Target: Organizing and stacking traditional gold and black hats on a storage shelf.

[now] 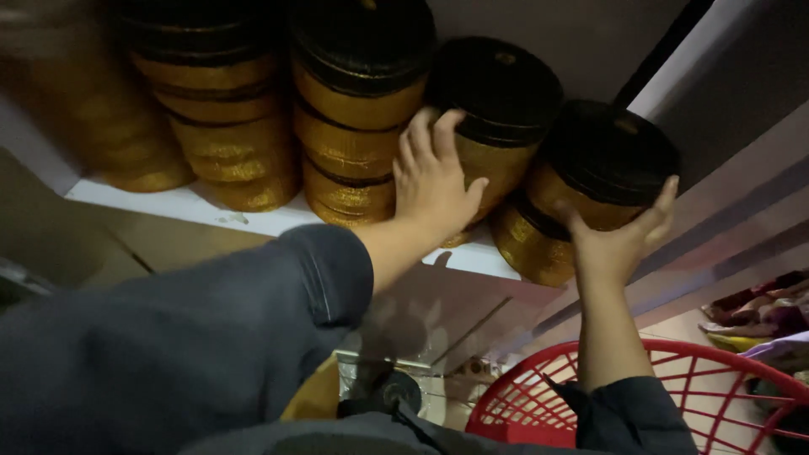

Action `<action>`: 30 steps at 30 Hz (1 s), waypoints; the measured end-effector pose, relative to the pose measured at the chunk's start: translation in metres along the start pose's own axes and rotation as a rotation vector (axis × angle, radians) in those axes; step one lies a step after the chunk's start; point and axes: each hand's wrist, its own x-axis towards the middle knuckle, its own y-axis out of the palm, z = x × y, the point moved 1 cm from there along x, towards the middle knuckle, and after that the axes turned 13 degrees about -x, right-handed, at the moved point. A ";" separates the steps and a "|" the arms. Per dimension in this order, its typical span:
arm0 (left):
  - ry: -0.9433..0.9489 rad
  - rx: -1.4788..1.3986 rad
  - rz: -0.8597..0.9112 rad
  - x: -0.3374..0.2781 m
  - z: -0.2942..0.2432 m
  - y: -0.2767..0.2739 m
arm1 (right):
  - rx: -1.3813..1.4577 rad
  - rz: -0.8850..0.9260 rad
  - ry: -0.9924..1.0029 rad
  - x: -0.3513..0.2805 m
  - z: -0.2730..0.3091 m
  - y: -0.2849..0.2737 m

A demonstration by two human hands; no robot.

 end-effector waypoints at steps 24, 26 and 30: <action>0.056 -0.064 -0.193 -0.009 -0.020 0.063 | 0.155 -0.054 -0.077 0.010 0.000 -0.034; -0.025 -0.061 -0.256 -0.031 -0.025 0.073 | 0.260 -0.028 -0.059 0.007 -0.007 -0.032; 0.059 -0.087 -0.079 -0.059 -0.014 0.105 | 0.596 0.087 0.182 -0.004 -0.031 -0.005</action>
